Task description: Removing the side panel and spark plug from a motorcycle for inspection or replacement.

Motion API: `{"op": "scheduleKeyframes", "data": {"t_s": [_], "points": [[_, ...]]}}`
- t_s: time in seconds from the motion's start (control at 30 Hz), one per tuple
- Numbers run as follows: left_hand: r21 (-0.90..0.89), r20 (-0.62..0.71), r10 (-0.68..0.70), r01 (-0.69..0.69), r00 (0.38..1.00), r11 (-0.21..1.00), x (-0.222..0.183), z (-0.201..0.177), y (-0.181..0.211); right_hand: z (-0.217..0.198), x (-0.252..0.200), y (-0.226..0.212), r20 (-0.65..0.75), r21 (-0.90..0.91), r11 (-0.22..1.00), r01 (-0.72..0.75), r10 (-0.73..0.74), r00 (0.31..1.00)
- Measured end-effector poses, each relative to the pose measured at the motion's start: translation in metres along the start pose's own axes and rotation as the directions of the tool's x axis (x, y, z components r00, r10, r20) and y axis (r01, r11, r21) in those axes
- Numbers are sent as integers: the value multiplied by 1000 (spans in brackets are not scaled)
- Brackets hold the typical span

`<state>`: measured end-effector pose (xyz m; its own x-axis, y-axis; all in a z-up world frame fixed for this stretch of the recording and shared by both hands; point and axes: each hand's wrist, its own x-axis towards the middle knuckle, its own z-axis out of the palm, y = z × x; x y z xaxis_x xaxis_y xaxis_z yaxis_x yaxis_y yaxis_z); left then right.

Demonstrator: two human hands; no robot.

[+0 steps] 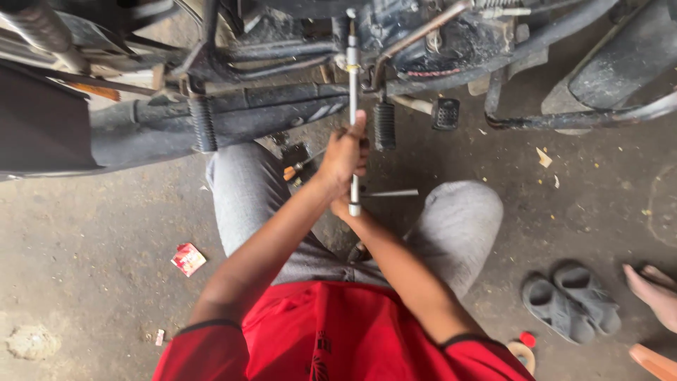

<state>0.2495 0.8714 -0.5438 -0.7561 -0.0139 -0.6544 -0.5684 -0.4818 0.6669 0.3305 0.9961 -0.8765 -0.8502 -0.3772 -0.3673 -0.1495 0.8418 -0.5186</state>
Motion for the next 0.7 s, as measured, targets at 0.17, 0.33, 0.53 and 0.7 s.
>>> {"op": "scheduleKeyframes", "data": {"t_s": [0.17, 0.33, 0.53, 0.7], "points": [[-128, 126, -5, 21, 992, 991, 17, -1, -3, 139, 90, 63, -95, -19, 996, 83, -84, 992], [-150, 186, -13, 41, 982, 988, 13, -5, 12, 130, 75, 97, 82, -305, 929, 209, -193, 978], [-227, 204, 12, 35, 979, 973, 29, 7, 5, -135, -40, -51, 172, 845, 498, -195, 91, 981], [-254, 190, 60, -10, 980, 967, 37, 20, 3, -240, -90, -125, 130, 943, -301, -143, -63, 989]]}}
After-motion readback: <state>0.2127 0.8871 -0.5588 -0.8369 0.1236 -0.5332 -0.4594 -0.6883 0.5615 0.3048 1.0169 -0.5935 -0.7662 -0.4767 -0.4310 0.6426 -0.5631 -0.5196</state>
